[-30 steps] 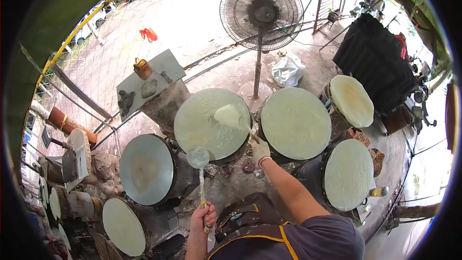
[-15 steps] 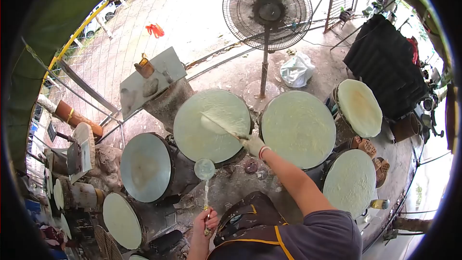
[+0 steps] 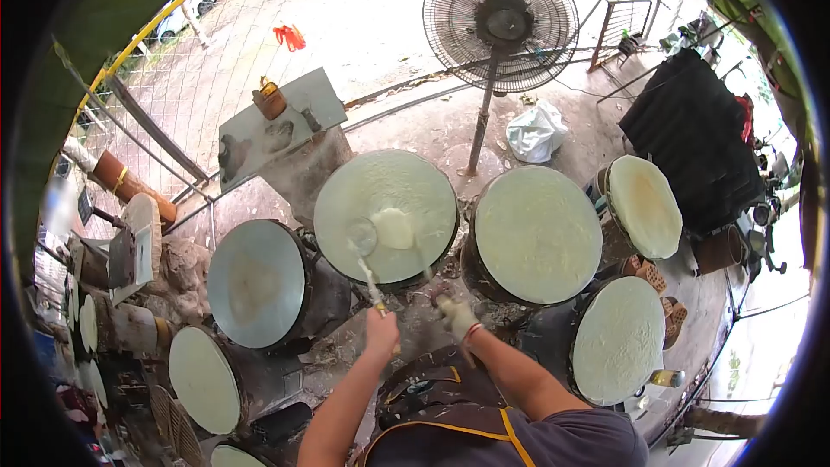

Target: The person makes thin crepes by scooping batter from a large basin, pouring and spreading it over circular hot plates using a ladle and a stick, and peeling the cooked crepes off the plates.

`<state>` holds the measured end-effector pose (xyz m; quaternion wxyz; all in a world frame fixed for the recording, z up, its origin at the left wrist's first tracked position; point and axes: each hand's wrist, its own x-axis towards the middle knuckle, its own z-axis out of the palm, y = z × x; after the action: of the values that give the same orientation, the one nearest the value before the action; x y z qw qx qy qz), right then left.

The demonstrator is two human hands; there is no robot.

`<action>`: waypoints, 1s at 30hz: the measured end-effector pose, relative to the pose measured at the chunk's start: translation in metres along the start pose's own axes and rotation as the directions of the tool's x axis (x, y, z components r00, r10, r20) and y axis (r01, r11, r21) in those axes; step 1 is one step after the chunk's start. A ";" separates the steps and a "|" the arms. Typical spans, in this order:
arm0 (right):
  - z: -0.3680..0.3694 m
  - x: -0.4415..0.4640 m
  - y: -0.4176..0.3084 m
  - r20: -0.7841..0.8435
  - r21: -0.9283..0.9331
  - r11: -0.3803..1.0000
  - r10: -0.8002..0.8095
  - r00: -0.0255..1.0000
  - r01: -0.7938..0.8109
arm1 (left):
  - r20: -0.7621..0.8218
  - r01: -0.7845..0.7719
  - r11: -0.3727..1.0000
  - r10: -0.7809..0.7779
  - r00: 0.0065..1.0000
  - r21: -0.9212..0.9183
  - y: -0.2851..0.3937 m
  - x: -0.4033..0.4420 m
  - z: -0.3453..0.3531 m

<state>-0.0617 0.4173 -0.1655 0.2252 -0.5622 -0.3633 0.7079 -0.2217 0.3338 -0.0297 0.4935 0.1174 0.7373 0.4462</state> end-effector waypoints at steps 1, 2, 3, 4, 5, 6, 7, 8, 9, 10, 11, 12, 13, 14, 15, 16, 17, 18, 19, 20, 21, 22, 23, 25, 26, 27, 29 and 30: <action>0.024 -0.033 -0.018 0.051 0.017 1.000 -0.004 0.999 0.003 | -0.037 -0.022 0.999 0.024 0.999 0.049 -0.002 0.002 0.007; 0.035 -0.049 -0.026 0.103 0.035 0.999 -0.009 0.995 0.006 | 0.026 -0.004 0.999 0.005 1.000 -0.046 0.003 0.003 0.007; 0.031 -0.043 -0.023 0.135 0.055 0.998 0.010 0.991 -0.018 | 0.090 0.019 0.990 -0.007 0.996 -0.137 0.010 0.003 0.005; 0.021 -0.034 -0.022 0.168 0.073 0.996 0.029 0.985 -0.042 | 0.154 0.048 0.973 -0.013 0.988 -0.226 0.018 0.003 0.002; 0.013 -0.024 -0.022 0.200 0.090 0.994 0.046 0.979 -0.065 | 0.393 0.244 0.841 -0.041 0.919 -0.483 0.031 0.006 -0.027; 0.008 -0.028 -0.036 0.156 0.164 0.986 -0.008 0.988 -0.018 | 0.494 0.362 0.712 -0.023 0.869 -0.602 0.045 -0.007 -0.050; 0.003 -0.038 -0.058 0.109 0.234 0.972 -0.057 0.992 0.031 | 0.561 0.334 0.727 0.084 0.824 -0.600 0.046 -0.024 -0.072; 0.001 -0.042 -0.073 0.057 0.302 0.950 -0.102 0.993 0.080 | 0.529 0.283 0.750 0.105 0.842 -0.598 0.039 -0.040 -0.078; 0.002 -0.036 -0.076 -0.007 0.285 0.953 -0.110 0.994 0.108 | 0.500 0.232 0.773 0.125 0.857 -0.590 0.031 -0.054 -0.083; 0.004 -0.025 -0.077 -0.069 0.265 0.954 -0.124 0.990 0.138 | 0.470 0.177 0.794 0.151 0.870 -0.581 0.028 -0.062 -0.085; 0.006 -0.013 -0.076 -0.125 0.241 0.956 -0.142 0.982 0.169 | 0.495 0.222 0.763 0.144 0.857 -0.607 0.029 -0.064 -0.081; 0.007 0.001 -0.066 -0.058 0.102 0.972 -0.207 0.977 0.212 | 0.510 0.279 0.728 0.112 0.853 -0.626 0.033 -0.062 -0.073; 0.009 0.015 -0.050 0.016 -0.032 0.966 -0.257 0.966 0.258 | 0.526 0.335 0.692 0.075 0.847 -0.640 0.038 -0.057 -0.066; 0.010 0.023 -0.043 0.096 -0.157 0.937 -0.300 0.949 0.312 | 0.544 0.388 0.654 0.043 0.838 -0.649 0.043 -0.055 -0.062; 0.009 -0.016 -0.080 0.269 -0.293 0.919 -0.185 0.945 0.263 | 0.585 0.446 0.610 0.035 0.810 -0.654 0.045 -0.055 -0.062; 0.000 -0.012 -0.075 0.279 -0.241 0.953 -0.112 0.954 0.183 | 0.625 0.507 0.561 0.024 0.780 -0.654 0.044 -0.057 -0.064; -0.011 -0.006 -0.065 0.293 -0.191 0.977 -0.039 0.955 0.099 | 0.664 0.566 0.508 0.016 0.748 -0.649 0.044 -0.060 -0.065; -0.016 -0.001 -0.061 0.312 -0.145 0.989 0.033 0.949 0.013 | 0.652 0.571 0.474 0.009 0.759 -0.671 0.042 -0.067 -0.069; -0.014 -0.022 -0.075 0.217 0.030 0.998 0.045 0.975 -0.053 | 0.637 0.573 0.437 0.001 0.771 -0.694 0.040 -0.079 -0.075; -0.016 -0.015 -0.069 0.130 0.098 0.995 -0.002 0.991 -0.010 | 0.620 0.571 0.397 -0.006 0.784 -0.718 0.040 -0.092 -0.082; -0.020 -0.003 -0.058 0.043 0.161 0.986 -0.046 0.998 0.038 | 0.579 0.525 0.400 0.017 0.815 -0.751 0.043 -0.103 -0.091; -0.017 -0.001 -0.059 -0.044 0.220 0.972 -0.080 0.996 0.088 | 0.533 0.476 0.402 0.037 0.845 -0.782 0.046 -0.115 -0.101; -0.013 -0.002 -0.060 -0.039 0.155 0.984 -0.083 0.996 0.088 | 0.482 0.422 0.402 0.059 0.874 -0.813 0.050 -0.125 -0.113; 0.013 -0.024 -0.074 0.065 0.128 0.990 -0.071 0.995 0.062 | 0.394 0.268 0.469 0.192 0.899 -0.842 0.065 -0.143 -0.137; 0.028 -0.028 -0.076 0.119 0.111 0.993 -0.063 0.991 0.050 | 0.347 0.186 0.493 0.257 0.902 -0.850 0.073 -0.147 -0.150; 0.043 -0.026 -0.070 0.173 0.064 0.996 -0.078 0.982 0.068 | 0.296 0.091 0.560 0.286 0.912 -0.823 0.080 -0.145 -0.163; 0.080 -0.028 -0.065 0.215 0.014 0.999 -0.051 0.975 0.049 | 0.182 -0.072 0.707 0.278 0.943 -0.704 0.087 -0.126 -0.188; 0.102 -0.032 -0.067 0.230 -0.007 0.999 -0.040 0.972 0.043 | 0.130 -0.141 0.771 0.279 0.951 -0.621 0.088 -0.111 -0.200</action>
<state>-0.1575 0.4100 -0.0834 0.1931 -0.4701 -0.4027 0.7613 -0.3585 0.2079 0.1307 0.5282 0.0833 0.4802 0.6954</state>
